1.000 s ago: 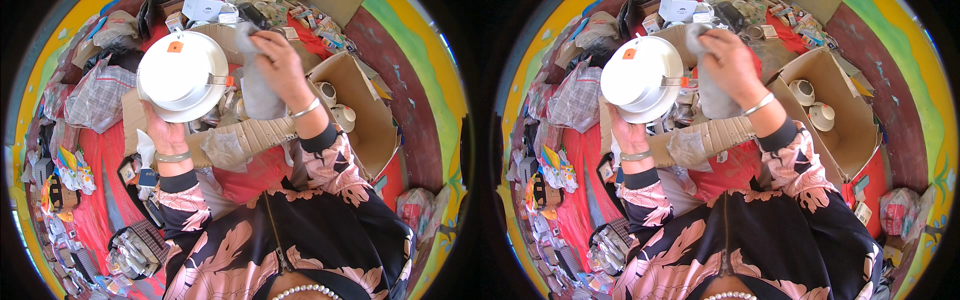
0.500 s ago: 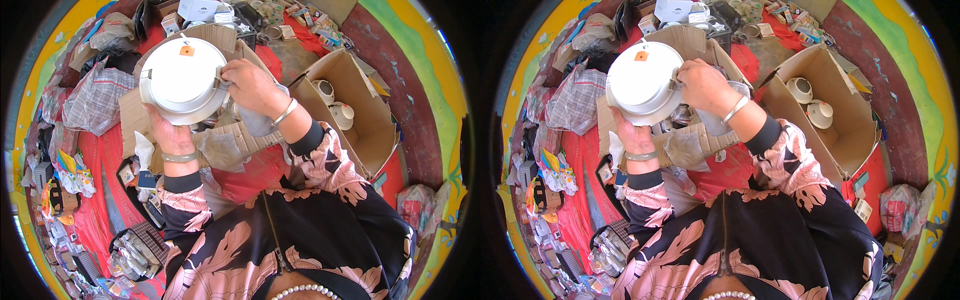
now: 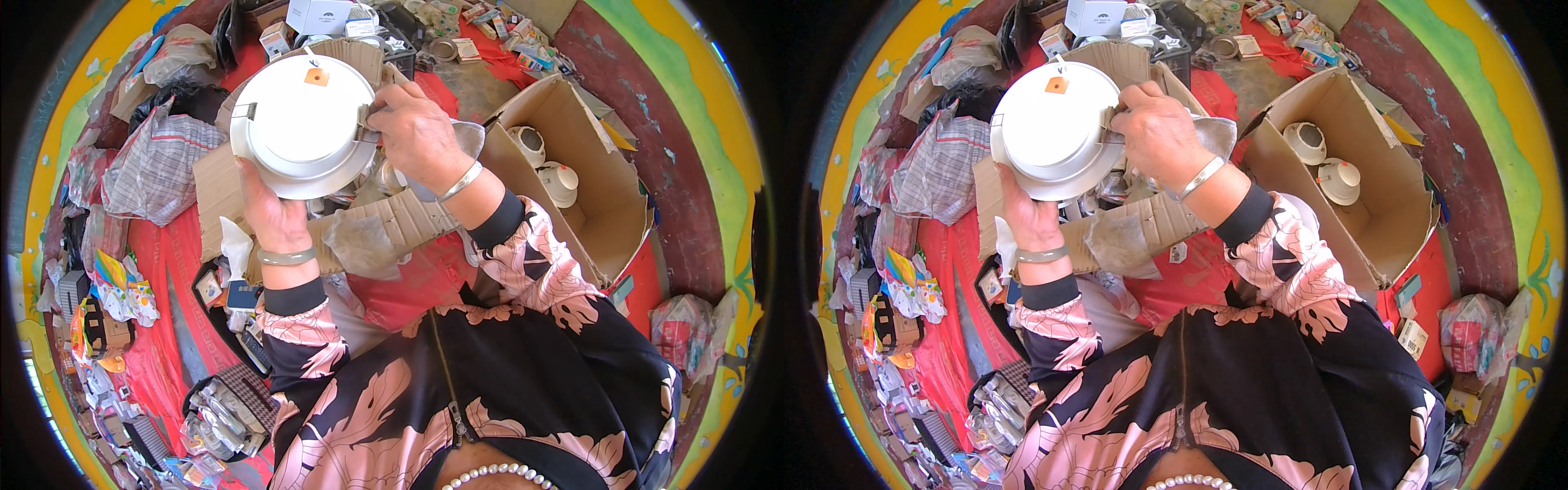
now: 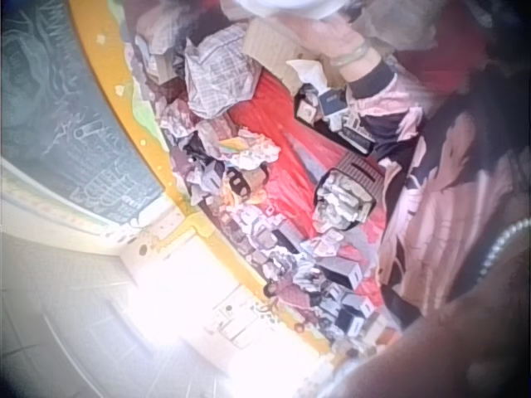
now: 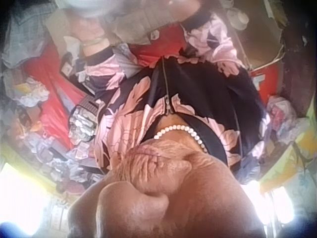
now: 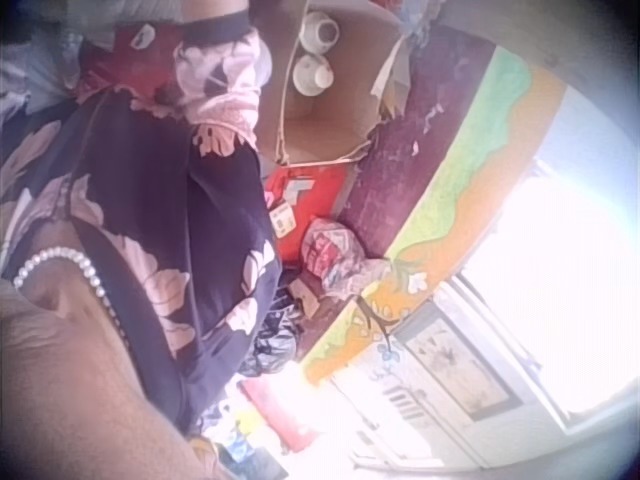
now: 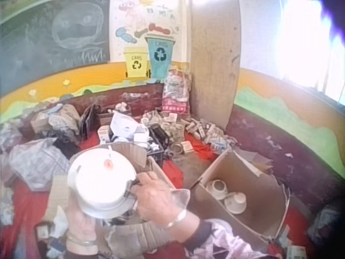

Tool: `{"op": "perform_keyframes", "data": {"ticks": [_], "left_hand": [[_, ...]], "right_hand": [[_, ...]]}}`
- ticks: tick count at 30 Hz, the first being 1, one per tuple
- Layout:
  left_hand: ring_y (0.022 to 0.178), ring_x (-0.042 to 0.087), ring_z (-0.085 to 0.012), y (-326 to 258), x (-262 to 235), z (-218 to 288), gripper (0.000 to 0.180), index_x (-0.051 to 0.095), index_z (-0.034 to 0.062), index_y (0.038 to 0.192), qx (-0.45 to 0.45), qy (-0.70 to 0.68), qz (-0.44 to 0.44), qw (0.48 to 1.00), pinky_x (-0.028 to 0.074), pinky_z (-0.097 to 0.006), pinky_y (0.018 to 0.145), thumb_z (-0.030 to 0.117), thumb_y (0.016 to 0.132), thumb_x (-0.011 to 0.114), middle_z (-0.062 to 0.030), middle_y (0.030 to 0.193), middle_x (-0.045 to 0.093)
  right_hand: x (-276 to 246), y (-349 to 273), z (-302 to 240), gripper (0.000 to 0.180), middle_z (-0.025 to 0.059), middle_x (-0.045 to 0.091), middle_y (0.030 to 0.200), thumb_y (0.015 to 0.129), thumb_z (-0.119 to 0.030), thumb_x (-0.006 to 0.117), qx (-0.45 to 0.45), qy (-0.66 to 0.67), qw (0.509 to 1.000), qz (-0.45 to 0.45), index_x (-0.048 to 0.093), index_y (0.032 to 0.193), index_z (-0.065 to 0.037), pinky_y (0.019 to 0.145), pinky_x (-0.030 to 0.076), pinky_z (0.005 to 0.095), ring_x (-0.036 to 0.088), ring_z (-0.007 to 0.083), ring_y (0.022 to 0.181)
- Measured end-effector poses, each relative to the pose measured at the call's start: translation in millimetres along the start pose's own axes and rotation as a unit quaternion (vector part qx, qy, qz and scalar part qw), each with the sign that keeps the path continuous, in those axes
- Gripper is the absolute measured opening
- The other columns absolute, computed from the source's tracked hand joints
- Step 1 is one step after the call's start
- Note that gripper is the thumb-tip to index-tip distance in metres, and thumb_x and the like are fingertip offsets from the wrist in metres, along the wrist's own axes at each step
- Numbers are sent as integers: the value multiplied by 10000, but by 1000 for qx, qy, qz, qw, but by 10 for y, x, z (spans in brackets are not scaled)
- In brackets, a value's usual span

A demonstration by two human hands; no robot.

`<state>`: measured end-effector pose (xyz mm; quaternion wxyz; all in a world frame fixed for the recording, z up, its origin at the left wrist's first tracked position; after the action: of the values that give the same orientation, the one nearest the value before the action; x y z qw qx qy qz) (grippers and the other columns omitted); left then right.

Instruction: The person wipes various items including a round white lighting fixture and a framed picture with a cloth before placing them into cardboard boxes.

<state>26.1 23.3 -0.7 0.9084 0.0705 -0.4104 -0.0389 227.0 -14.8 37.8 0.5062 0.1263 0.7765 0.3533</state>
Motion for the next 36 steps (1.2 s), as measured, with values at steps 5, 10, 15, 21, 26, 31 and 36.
{"op": "perform_keyframes", "data": {"ticks": [5, 10, 15, 21, 26, 31, 36], "left_hand": [[1226, 408, -289, 25, -100, 74, 508, 327, 48, 1345, -3, 5, 45, 999, 356, -454, 1015, 380, 961, 354, -124, 1353, 400], [1244, 385, -328, 105, -328, 119, 504, 344, 74, 1341, -4, -83, 74, 994, 337, -537, 1012, 399, 955, 343, -133, 1360, 396], [1239, 391, -329, 180, -386, 77, 514, 347, 77, 1337, -1, -92, 95, 991, 338, -541, 1009, 412, 947, 358, -135, 1358, 397], [1205, 436, -279, -19, -115, 100, 459, 361, 45, 1319, 43, 37, 76, 995, 391, -442, 1000, 345, 974, 326, -126, 1328, 425], [1182, 457, -248, -54, -3, 75, 453, 377, 17, 1299, 25, -14, 106, 994, 395, -409, 991, 329, 972, 347, -117, 1300, 450], [1157, 476, -238, -31, -17, 12, 450, 396, 4, 1277, 42, -2, 104, 994, 410, -407, 968, 328, 967, 362, -115, 1282, 465], [1133, 494, -230, -39, -48, -4, 438, 413, 10, 1261, 59, 25, 98, 993, 420, -381, 953, 327, 964, 356, -102, 1250, 485]], "right_hand": [[-200, 46, 469, 210, 72, 606, 893, 679, -15, 564, 87, -87, 986, 109, 685, 840, -75, 752, 480, 363, 553, 272, 884], [-300, 68, 144, 272, 123, 613, 929, 676, -22, 592, 20, 42, 989, 142, 661, 938, -46, 770, 478, 355, 568, 299, 889], [112, -163, -487, 333, 115, 546, 831, 670, -28, 590, -50, 115, 992, -3, 620, 1002, -23, 686, 468, 367, 531, 297, 795], [276, -168, -454, 341, 142, 551, 883, 714, -90, 550, -61, -78, 992, -81, 550, 1006, 86, 717, 464, 335, 524, 268, 851], [385, -198, -498, 400, 147, 542, 859, 755, -71, 515, -5, -161, 985, -65, 496, 1106, 120, 638, 487, 311, 529, 251, 815], [418, -117, -514, 402, 140, 568, 833, 767, -75, 513, 43, -196, 971, -132, 486, 1121, 114, 556, 504, 279, 578, 235, 770], [525, -122, -510, 331, 148, 585, 812, 755, -107, 539, 26, -200, 967, -158, 516, 1018, 94, 571, 505, 301, 602, 235, 738]]}}
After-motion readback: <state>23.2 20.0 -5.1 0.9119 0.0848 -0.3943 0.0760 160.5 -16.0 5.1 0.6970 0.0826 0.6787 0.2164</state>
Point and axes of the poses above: each hand's wrist, its own y-axis towards the middle knuckle, its own x-axis out of the palm, z = x × y, the point moved 2 cm from there along y, towards the middle knuckle
